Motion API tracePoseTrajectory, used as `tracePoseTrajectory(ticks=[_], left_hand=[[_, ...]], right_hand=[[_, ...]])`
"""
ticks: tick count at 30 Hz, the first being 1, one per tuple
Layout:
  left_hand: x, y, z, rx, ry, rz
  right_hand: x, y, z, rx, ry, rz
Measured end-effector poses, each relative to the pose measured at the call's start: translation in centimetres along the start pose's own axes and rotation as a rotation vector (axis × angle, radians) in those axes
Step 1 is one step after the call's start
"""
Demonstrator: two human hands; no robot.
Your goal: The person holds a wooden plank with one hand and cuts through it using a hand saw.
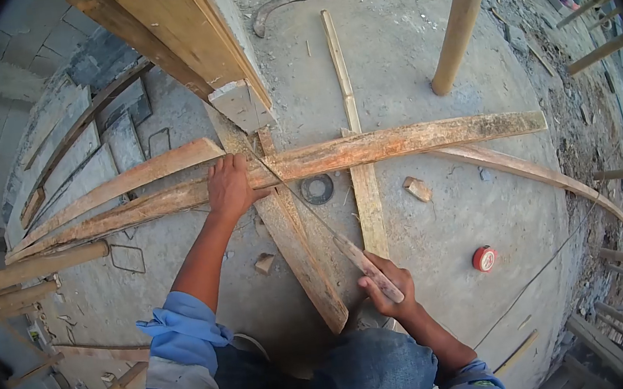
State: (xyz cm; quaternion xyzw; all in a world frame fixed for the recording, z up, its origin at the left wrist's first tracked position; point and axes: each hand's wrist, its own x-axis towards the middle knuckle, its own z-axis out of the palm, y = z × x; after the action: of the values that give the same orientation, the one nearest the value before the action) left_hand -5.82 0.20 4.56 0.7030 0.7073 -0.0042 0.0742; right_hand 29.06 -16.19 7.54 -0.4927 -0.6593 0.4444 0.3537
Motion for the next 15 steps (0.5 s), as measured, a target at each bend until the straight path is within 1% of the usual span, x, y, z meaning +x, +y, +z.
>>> tracePoseTrajectory(ticks=[2, 3, 5, 6, 8, 10, 11, 13, 15], left_hand=[[0.5, 0.0, -0.3, 0.005, -0.024, -0.018], [0.1, 0.3, -0.4, 0.008, -0.037, -0.016], [-0.3, -0.2, -0.4, 0.015, 0.005, -0.018], [-0.2, 0.4, -0.2, 0.007, 0.021, 0.009], [0.8, 1.0, -0.9, -0.025, -0.002, 0.012], [-1.3, 1.0, -0.6, -0.026, -0.059, -0.004], [-1.0, 0.7, -0.3, -0.013, -0.040, 0.007], [0.0, -0.2, 0.2, 0.014, -0.002, 0.025], [-0.5, 0.1, 0.0, 0.021, -0.044, -0.002]], right_hand=[[-1.9, -1.2, -1.2, -0.053, -0.013, 0.025], [-0.5, -0.4, 0.0, -0.053, 0.031, -0.041], [6.6, 1.3, 5.0, 0.079, 0.043, -0.060], [10.3, 2.3, 7.7, 0.051, 0.071, -0.114], [14.1, -0.5, 9.4, 0.169, 0.081, -0.089], [10.5, 0.0, 7.6, 0.125, 0.039, -0.026], [9.4, 0.6, 6.1, 0.096, 0.020, -0.030], [2.6, 0.9, 2.2, 0.082, 0.032, -0.015], [-2.6, 0.6, -1.2, 0.111, -0.001, 0.061]])
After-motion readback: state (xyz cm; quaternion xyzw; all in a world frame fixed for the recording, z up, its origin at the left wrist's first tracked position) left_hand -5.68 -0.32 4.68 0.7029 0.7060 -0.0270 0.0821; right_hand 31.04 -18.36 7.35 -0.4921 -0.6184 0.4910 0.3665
